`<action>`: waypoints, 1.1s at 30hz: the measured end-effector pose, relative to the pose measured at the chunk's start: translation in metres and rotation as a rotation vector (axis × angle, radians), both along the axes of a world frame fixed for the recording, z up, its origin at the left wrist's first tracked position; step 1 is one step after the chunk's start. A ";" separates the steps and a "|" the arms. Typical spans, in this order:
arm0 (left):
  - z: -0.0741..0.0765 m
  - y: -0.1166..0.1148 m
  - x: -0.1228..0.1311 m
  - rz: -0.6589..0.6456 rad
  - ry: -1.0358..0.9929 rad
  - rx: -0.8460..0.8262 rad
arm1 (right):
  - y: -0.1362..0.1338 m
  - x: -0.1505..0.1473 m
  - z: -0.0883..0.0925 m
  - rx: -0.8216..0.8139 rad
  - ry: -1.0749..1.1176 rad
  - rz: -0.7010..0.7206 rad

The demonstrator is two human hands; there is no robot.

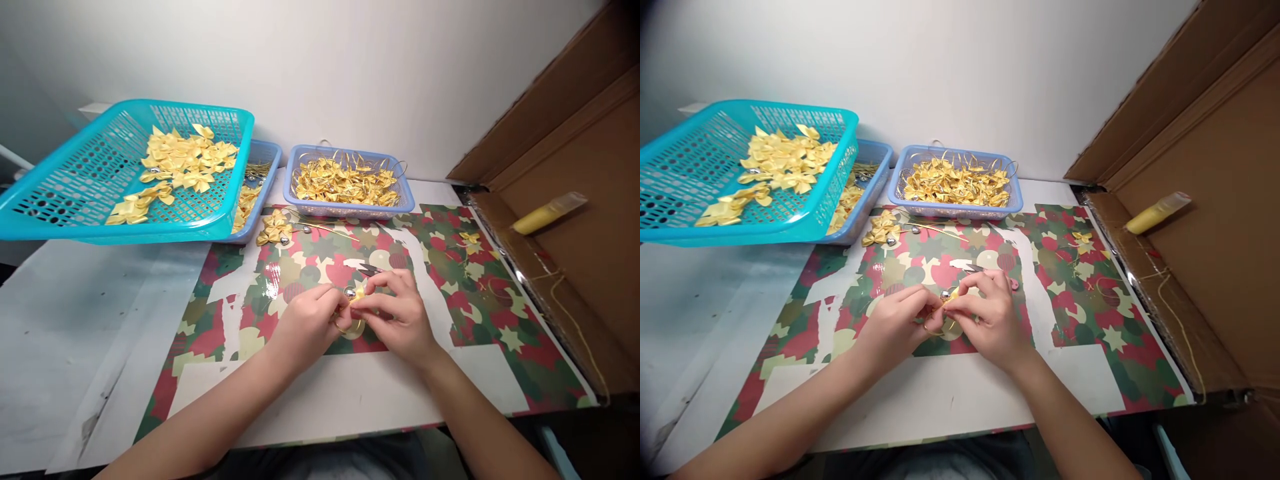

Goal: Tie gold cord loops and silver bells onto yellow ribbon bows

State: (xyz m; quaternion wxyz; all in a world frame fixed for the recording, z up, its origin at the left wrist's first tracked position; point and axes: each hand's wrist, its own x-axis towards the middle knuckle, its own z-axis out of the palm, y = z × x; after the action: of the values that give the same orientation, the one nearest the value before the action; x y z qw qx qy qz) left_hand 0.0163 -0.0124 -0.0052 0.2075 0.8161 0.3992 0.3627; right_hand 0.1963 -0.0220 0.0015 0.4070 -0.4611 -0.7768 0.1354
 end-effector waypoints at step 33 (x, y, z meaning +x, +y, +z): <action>0.013 0.021 -0.013 0.027 -0.192 -0.780 | 0.052 0.014 0.093 -0.488 0.717 0.204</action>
State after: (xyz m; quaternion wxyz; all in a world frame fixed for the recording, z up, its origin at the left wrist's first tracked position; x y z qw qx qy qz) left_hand 0.0030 0.0089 0.0075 0.5333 0.6331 0.4965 0.2614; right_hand 0.2099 0.0304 0.0944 0.5144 -0.3887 -0.5732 0.5057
